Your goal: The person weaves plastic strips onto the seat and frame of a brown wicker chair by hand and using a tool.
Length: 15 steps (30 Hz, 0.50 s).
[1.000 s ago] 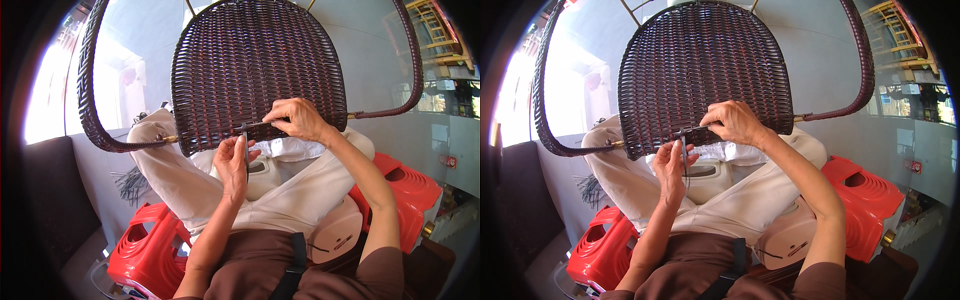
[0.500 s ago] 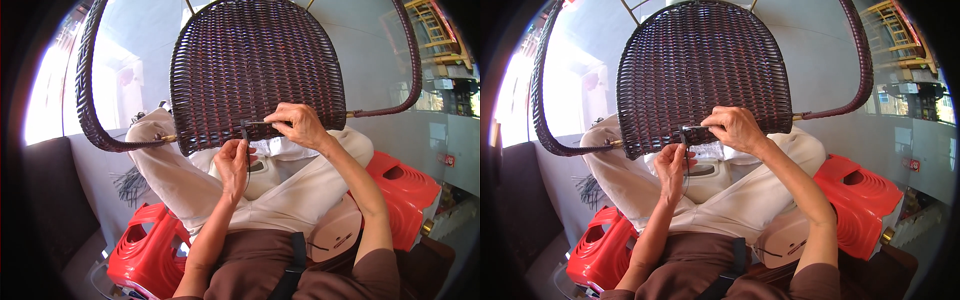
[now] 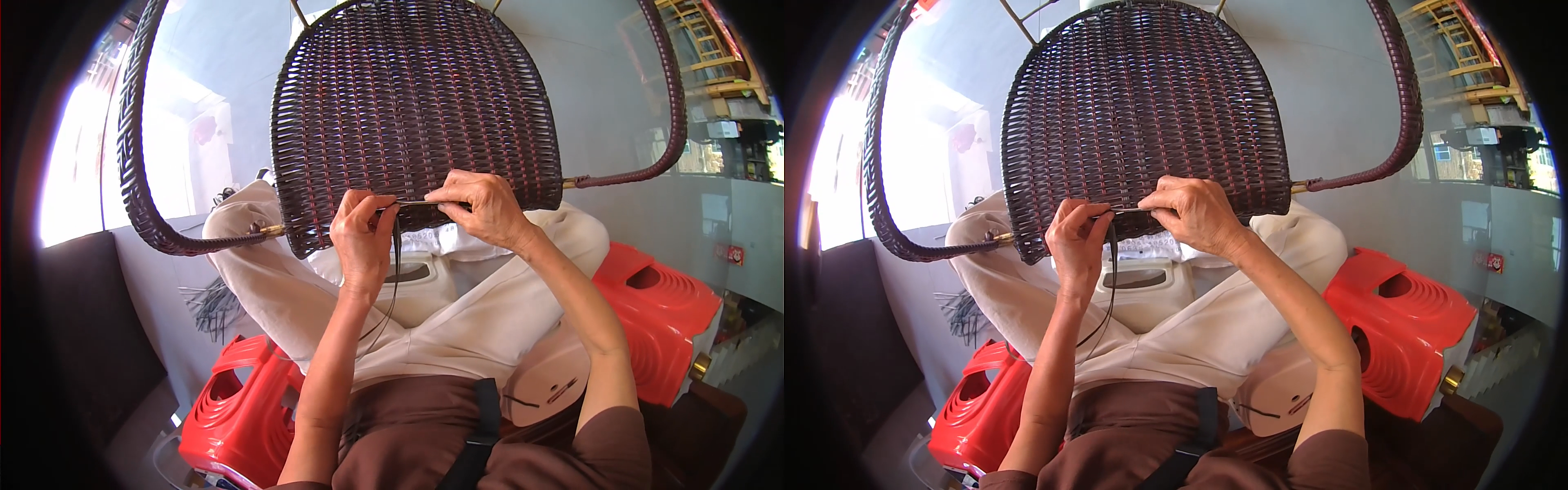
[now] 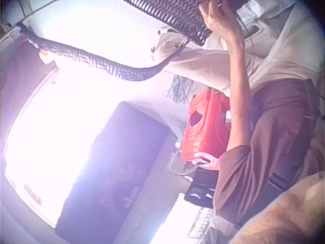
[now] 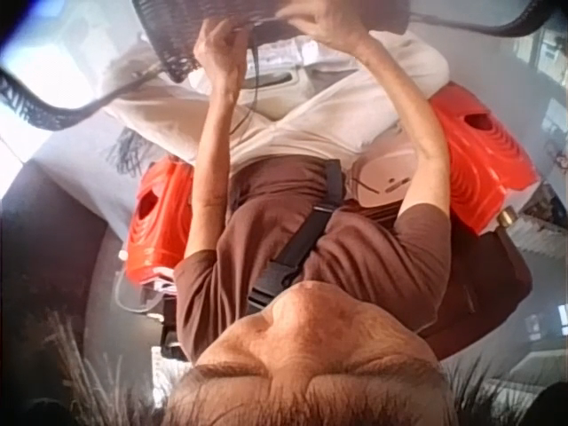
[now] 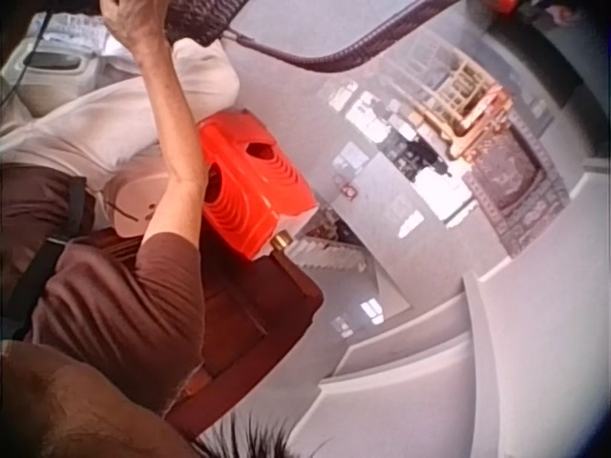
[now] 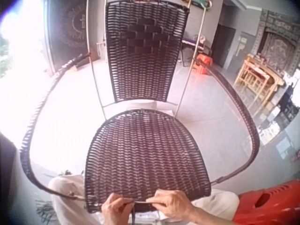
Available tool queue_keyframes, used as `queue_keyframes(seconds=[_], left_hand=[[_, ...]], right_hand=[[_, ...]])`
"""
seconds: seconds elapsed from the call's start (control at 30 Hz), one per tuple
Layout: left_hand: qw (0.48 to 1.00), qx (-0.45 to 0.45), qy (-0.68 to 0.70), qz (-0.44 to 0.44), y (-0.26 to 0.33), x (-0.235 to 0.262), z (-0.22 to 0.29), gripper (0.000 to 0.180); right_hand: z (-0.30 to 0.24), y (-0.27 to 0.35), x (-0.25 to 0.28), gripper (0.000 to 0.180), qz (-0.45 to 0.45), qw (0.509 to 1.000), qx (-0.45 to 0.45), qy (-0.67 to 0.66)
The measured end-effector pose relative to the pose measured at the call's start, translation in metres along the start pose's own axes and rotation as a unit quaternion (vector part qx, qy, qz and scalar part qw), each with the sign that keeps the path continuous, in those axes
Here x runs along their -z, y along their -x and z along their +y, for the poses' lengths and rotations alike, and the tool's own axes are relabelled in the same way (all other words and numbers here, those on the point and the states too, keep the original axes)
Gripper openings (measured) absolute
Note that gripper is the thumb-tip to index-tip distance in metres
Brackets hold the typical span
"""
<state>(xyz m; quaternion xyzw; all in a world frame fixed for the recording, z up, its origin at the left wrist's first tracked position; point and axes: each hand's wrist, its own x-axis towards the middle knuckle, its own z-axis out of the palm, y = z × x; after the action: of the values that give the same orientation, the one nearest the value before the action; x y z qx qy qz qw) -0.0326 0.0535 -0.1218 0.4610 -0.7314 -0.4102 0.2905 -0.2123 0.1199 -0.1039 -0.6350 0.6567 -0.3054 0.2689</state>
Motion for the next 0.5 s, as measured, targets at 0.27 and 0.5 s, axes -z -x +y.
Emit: queue_keyframes(seconds=[0.27,0.5], left_hand=[[0.997,-0.035,0.067,0.022,0.01,0.005,-0.012,0.006],[0.967,-0.023,0.253,0.012,-0.021,0.017,0.003,0.005]], right_hand=[[0.004,0.018,0.018,0.014,0.084,0.994,-0.069,-0.009],[-0.005,0.023,0.001,0.014,0.085,0.993,-0.075,-0.029]])
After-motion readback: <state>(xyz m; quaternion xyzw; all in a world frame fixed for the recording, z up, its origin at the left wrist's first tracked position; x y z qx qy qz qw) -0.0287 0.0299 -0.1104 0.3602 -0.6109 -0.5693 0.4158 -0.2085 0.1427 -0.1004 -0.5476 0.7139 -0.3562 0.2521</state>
